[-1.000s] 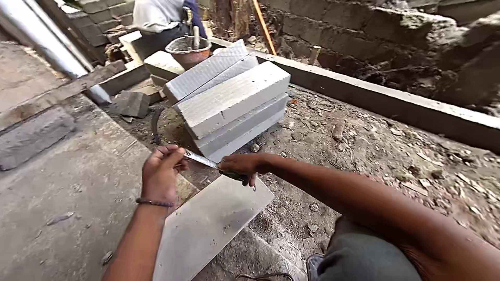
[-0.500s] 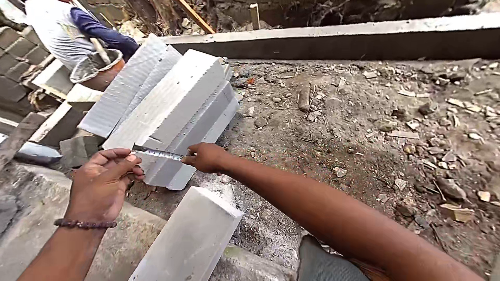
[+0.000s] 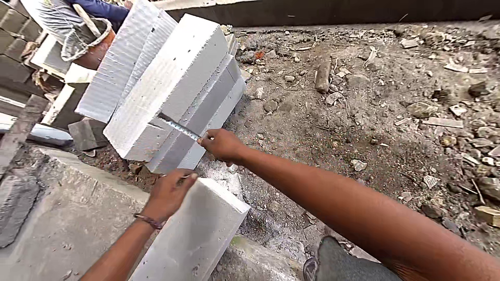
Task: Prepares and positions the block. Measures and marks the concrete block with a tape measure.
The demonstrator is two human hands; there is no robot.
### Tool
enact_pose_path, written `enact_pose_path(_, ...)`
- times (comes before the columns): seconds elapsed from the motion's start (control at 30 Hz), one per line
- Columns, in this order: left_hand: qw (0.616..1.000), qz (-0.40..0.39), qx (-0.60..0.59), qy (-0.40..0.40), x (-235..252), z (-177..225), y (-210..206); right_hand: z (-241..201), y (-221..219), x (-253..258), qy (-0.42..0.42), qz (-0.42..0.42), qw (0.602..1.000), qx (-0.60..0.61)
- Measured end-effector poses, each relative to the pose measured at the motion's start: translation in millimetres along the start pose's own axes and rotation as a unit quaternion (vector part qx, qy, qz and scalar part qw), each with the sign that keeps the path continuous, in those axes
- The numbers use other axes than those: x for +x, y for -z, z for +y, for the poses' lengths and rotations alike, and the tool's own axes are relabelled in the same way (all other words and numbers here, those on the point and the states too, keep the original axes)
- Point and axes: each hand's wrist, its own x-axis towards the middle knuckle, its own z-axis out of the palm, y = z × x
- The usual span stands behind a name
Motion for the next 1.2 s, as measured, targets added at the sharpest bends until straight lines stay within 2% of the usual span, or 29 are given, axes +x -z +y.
enact_pose_path(0.07, 0.992, -0.052, 0.104, -0.039, 8.0, -0.1, -16.0, -0.6, 4.4, 0.4, -0.001, 0.019, 1.0, 0.012)
enact_pose_path(0.13, 0.967, -0.119, 0.22, -0.04, 15.7, 4.9, -39.8, -1.6, 7.1, 0.5, -0.008, 0.036, 0.999, 0.027)
enact_pose_path(0.2, 0.939, -0.222, 0.261, -0.034, 15.2, 18.8, -67.8, -6.1, 9.3, -4.3, -0.021, 0.053, 0.998, 0.029)
enact_pose_path(0.27, 0.923, -0.352, 0.138, -0.068, 2.6, 45.2, -81.3, -12.8, 12.2, -15.1, -0.037, 0.062, 0.997, 0.032)
enact_pose_path(0.33, 0.896, -0.423, -0.063, -0.118, -6.6, 70.5, -63.9, -20.8, 15.6, -27.7, -0.05, 0.065, 0.995, 0.051)
enact_pose_path(0.37, 0.892, -0.418, -0.116, -0.129, -6.9, 72.2, -48.9, -22.4, 14.9, -34.0, -0.059, 0.066, 0.994, 0.068)
enact_pose_path(0.4, 0.912, -0.37, -0.122, -0.13, -5.4, 64.5, -31.3, -23.3, 10.6, -39.8, -0.073, 0.069, 0.991, 0.087)
enact_pose_path(0.47, 0.966, -0.229, -0.095, -0.072, -3.8, 36.7, 8.9, -32.0, -4.0, -50.7, -0.12, 0.075, 0.977, 0.161)
enact_pose_path(0.5, 0.978, -0.165, -0.127, -0.029, -8.9, 23.3, 25.0, -38.8, -15.7, -54.4, -0.146, 0.086, 0.965, 0.201)
enact_pose_path(0.53, 0.973, -0.117, -0.2, 0.017, -18.2, 14.4, 36.5, -46.7, -29.1, -56.9, -0.166, 0.093, 0.951, 0.243)
enact_pose_path(0.6, 0.934, -0.043, -0.347, 0.074, -41.5, 9.6, 44.2, -62.8, -60.8, -58.8, -0.174, 0.093, 0.936, 0.293)
enact_pose_path(0.67, 0.913, 0.003, -0.404, 0.064, -56.6, 8.2, 42.3, -76.8, -93.1, -57.9, -0.154, 0.077, 0.936, 0.307)
enact_pose_path(0.77, 0.913, 0.035, -0.407, -0.017, -67.6, -0.1, 47.4, -89.9, -129.8, -52.8, -0.1, 0.053, 0.932, 0.344)
enact_pose_path(0.87, 0.888, 0.049, -0.453, -0.058, -77.5, -20.3, 53.1, -104.0, -148.2, -46.6, -0.1, 0.059, 0.934, 0.337)
enact_pose_path(0.93, 0.88, 0.067, -0.467, -0.054, -85.9, -23.6, 53.8, -108.8, -154.8, -45.0, -0.117, 0.053, 0.943, 0.308)
enact_pose_path(1.03, 0.878, 0.085, -0.471, -0.014, -99.1, -18.0, 53.9, -114.5, -155.1, -50.9, -0.136, 0.039, 0.971, 0.19)
enact_pose_path(1.13, 0.895, 0.026, -0.446, 0.012, -93.9, -42.1, 51.7, -103.4, -132.7, -53.6, -0.126, -0.003, 0.991, 0.052)
enact_pose_path(1.2, 0.91, -0.018, -0.413, 0.04, -103.3, -55.7, 55.0, -91.4, -111.2, -49.1, -0.149, -0.039, 0.988, -0.003)
